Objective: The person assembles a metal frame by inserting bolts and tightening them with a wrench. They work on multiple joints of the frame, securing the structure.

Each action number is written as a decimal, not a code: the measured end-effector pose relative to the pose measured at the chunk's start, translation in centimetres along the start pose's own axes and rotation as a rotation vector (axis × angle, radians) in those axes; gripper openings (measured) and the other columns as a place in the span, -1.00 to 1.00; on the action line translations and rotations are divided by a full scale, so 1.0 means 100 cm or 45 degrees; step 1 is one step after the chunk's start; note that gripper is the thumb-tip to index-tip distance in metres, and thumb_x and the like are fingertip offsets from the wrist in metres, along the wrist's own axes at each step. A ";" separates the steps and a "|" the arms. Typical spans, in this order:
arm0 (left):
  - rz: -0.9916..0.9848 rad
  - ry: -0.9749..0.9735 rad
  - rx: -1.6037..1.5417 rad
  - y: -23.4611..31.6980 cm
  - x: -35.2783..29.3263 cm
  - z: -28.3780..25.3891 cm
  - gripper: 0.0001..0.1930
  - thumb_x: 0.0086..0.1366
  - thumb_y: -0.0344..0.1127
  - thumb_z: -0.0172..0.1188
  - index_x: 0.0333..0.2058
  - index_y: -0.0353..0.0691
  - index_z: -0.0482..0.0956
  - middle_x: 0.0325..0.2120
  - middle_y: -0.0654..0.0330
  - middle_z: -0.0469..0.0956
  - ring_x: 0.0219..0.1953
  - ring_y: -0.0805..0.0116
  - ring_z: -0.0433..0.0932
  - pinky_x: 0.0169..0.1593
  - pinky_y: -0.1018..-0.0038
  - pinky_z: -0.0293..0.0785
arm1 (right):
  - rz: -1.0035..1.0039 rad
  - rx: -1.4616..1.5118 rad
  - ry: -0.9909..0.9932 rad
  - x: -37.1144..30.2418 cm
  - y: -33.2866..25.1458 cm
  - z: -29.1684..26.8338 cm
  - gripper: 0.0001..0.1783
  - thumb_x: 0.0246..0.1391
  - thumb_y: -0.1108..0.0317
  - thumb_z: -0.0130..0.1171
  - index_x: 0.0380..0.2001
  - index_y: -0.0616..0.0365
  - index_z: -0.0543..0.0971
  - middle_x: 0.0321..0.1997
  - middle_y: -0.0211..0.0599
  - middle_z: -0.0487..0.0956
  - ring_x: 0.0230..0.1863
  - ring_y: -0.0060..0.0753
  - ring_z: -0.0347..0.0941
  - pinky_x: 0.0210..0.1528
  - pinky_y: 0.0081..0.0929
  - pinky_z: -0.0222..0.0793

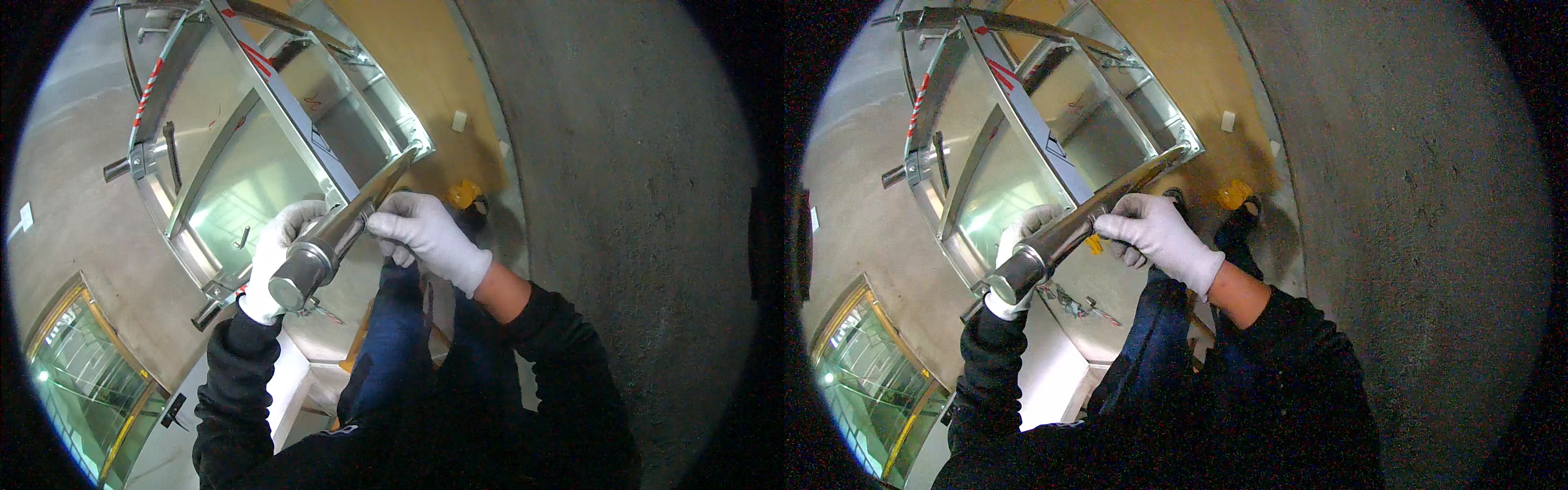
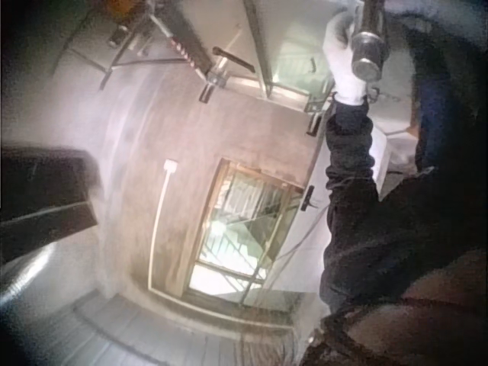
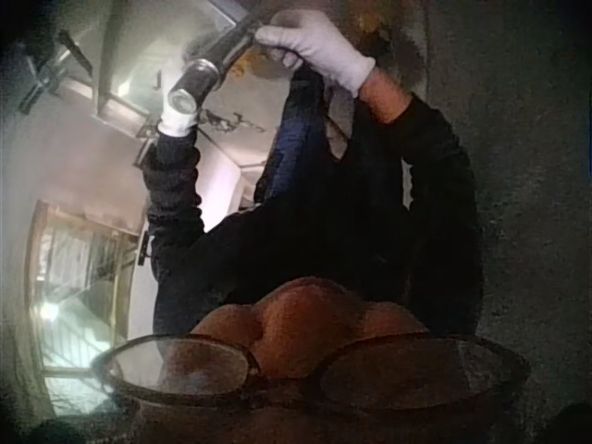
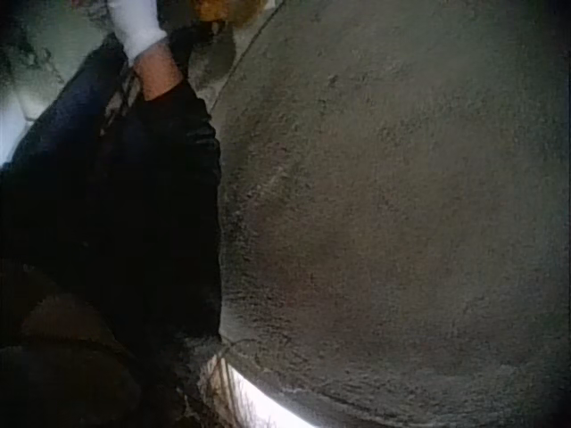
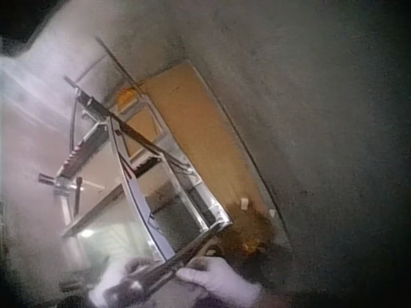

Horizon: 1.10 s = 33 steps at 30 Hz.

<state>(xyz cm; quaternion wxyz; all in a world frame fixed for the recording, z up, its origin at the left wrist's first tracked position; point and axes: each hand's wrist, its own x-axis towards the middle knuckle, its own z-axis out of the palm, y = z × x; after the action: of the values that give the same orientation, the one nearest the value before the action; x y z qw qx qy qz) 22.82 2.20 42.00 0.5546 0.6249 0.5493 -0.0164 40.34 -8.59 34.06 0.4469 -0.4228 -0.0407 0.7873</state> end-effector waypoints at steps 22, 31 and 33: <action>-0.039 -0.010 -0.258 -0.006 -0.003 -0.010 -0.60 0.21 -0.36 0.27 -0.02 -0.45 0.47 -0.24 0.10 0.60 -0.29 0.51 0.57 -0.21 0.60 0.54 | -1.346 -2.087 0.010 -0.004 -0.029 -0.005 -0.88 -0.09 0.32 0.23 -0.48 0.04 0.50 -0.51 -0.26 0.44 -0.39 -0.17 0.49 -0.36 -0.32 0.43; -0.033 -0.040 -0.189 -0.009 0.005 -0.008 -0.58 0.17 -0.38 0.30 -0.03 -0.45 0.46 -0.24 0.13 0.58 -0.30 0.52 0.55 -0.22 0.62 0.50 | -0.307 -0.519 -0.145 0.007 -0.010 -0.011 -0.84 0.05 0.39 0.25 -0.41 0.27 0.54 -0.52 -0.42 0.53 -0.55 -0.67 0.44 -0.49 -0.62 0.37; -0.066 -0.055 -0.069 -0.009 0.007 -0.005 -0.55 0.13 -0.39 0.34 -0.02 -0.45 0.46 -0.23 0.13 0.57 -0.27 0.51 0.55 -0.18 0.62 0.49 | -0.255 -0.464 -0.152 0.005 -0.012 -0.010 -0.81 0.03 0.35 0.26 -0.42 0.28 0.54 -0.52 -0.39 0.53 -0.52 -0.63 0.46 -0.46 -0.58 0.38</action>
<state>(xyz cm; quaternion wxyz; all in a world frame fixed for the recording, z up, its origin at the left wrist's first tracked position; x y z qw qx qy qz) 22.16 2.87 41.16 0.5824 0.5948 0.5533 -0.0293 41.73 -7.84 33.60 0.4360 -0.4431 -0.2506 0.7421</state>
